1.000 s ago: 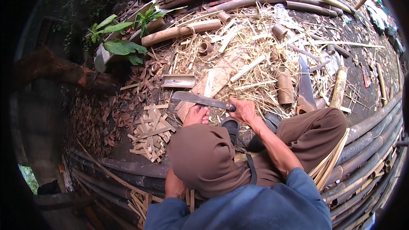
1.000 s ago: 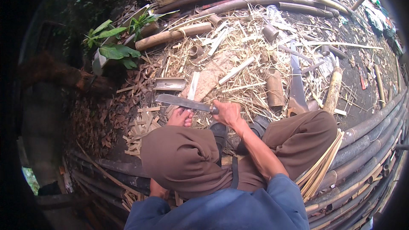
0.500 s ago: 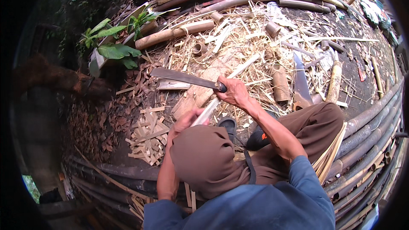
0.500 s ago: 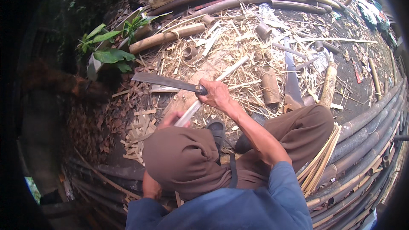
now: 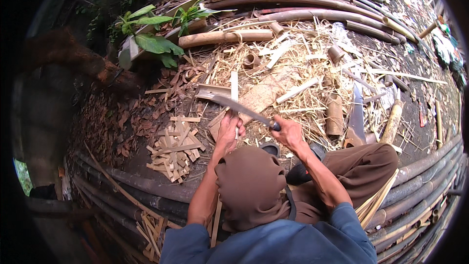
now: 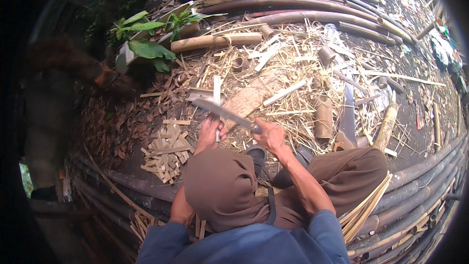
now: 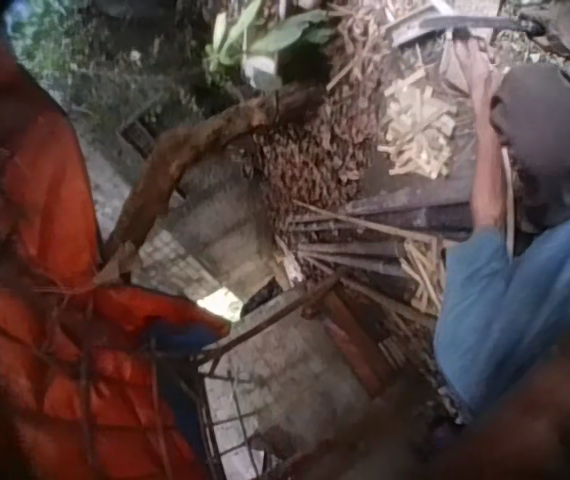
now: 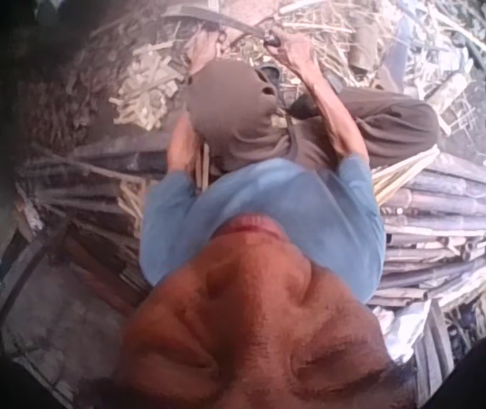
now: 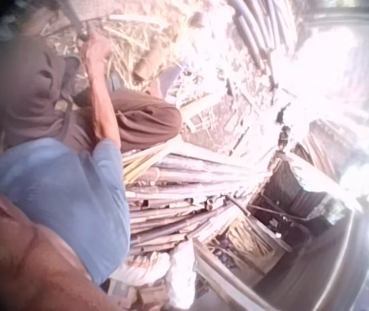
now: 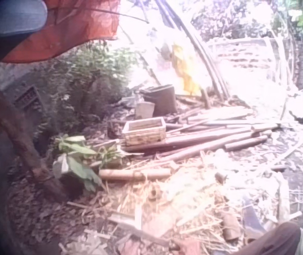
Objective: The person sits on the ground and uses a machete to repeatedly strike and split a piece of bamboo into smaller strips. The person holds the bamboo with one hand and swings the machete with the other, accumulating a pile of cut pieces.
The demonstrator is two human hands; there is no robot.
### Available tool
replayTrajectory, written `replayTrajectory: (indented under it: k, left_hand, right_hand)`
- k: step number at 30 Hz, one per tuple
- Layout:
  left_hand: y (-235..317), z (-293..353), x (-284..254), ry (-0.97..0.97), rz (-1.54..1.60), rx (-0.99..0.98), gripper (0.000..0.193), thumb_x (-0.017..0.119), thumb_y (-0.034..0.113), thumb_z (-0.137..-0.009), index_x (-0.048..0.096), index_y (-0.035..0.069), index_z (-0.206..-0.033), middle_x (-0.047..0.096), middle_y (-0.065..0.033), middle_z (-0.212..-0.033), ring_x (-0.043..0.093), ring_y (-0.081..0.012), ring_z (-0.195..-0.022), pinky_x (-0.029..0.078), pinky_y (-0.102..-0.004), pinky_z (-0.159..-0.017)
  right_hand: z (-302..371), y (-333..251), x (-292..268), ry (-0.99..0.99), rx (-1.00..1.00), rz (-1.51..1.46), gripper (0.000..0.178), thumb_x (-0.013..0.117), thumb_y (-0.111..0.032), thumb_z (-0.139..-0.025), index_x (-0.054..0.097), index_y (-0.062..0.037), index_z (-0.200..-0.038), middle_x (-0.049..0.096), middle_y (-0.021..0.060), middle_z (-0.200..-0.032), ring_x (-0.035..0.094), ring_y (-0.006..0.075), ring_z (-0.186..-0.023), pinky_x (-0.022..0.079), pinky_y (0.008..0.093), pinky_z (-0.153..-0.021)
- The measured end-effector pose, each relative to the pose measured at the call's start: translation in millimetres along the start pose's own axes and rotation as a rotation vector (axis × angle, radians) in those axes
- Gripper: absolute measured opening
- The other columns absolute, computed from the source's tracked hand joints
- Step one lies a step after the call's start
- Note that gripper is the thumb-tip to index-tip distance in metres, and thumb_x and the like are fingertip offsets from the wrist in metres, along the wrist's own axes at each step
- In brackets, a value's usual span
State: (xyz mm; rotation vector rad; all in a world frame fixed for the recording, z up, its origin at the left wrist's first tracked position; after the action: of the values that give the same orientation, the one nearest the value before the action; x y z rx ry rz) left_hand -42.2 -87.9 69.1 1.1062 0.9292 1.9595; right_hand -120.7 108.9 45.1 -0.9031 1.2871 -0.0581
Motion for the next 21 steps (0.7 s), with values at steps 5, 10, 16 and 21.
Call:
replayTrajectory:
  k: [5, 10, 16, 21]
  left_hand:
    - [1, 22, 6, -0.068, 0.034, -0.171, 0.039, 0.045, 0.013, -0.101, 0.042, 0.010, -0.140, 0.041, 0.0020, -0.074, 0.037, -0.0048, -0.053, 0.030, -0.0195, -0.043]
    - [13, 36, 1, -0.031, 0.021, -0.159, 0.039, 0.048, 0.012, -0.100, 0.044, 0.007, -0.139, 0.044, 0.0018, -0.076, 0.039, -0.0034, -0.056, 0.032, -0.0178, -0.046]
    - [19, 86, -6, -0.126, -0.313, -0.053, 0.042, 0.052, 0.014, -0.099, 0.043, 0.004, -0.139, 0.054, 0.0005, -0.081, 0.052, -0.0045, -0.065, 0.044, -0.0190, -0.054]
    - [-27, 77, -43, 0.155, -0.280, -0.136, 0.032, 0.052, 0.027, -0.100, 0.061, 0.001, -0.116, 0.051, 0.0032, -0.073, 0.048, -0.0055, -0.061, 0.040, -0.0254, -0.052]
  right_hand:
    - [-3, -15, -1, 0.021, -0.142, 0.035, 0.017, 0.065, -0.030, -0.078, 0.056, -0.0153, -0.080, 0.062, 0.0100, -0.060, 0.062, 0.0308, -0.055, 0.045, 0.0452, -0.051]
    - [-22, -17, -3, 0.085, -0.196, 0.123, 0.017, 0.066, -0.027, -0.078, 0.056, -0.0129, -0.081, 0.063, 0.0092, -0.060, 0.062, 0.0287, -0.051, 0.045, 0.0426, -0.052]
    - [-48, 147, -27, 0.319, 0.448, -0.154, 0.031, 0.064, -0.038, -0.081, 0.067, -0.0083, -0.090, 0.069, 0.0178, -0.079, 0.068, 0.0330, -0.076, 0.053, 0.0454, -0.071]
    - [-23, 66, -43, 0.213, 0.422, -0.562, 0.027, 0.059, -0.026, -0.084, 0.064, -0.0002, -0.090, 0.064, 0.0061, -0.073, 0.055, 0.0163, -0.058, 0.046, 0.0310, -0.056]
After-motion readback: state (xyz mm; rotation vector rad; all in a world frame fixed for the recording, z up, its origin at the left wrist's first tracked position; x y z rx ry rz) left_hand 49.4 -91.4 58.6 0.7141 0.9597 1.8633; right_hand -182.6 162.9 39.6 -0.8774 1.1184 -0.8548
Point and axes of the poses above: each hand's wrist, its own z-axis away from the middle knuckle, its own x-axis out of the palm, y = z × x, the point moved 4 cm from there along -z, towards the middle knuckle
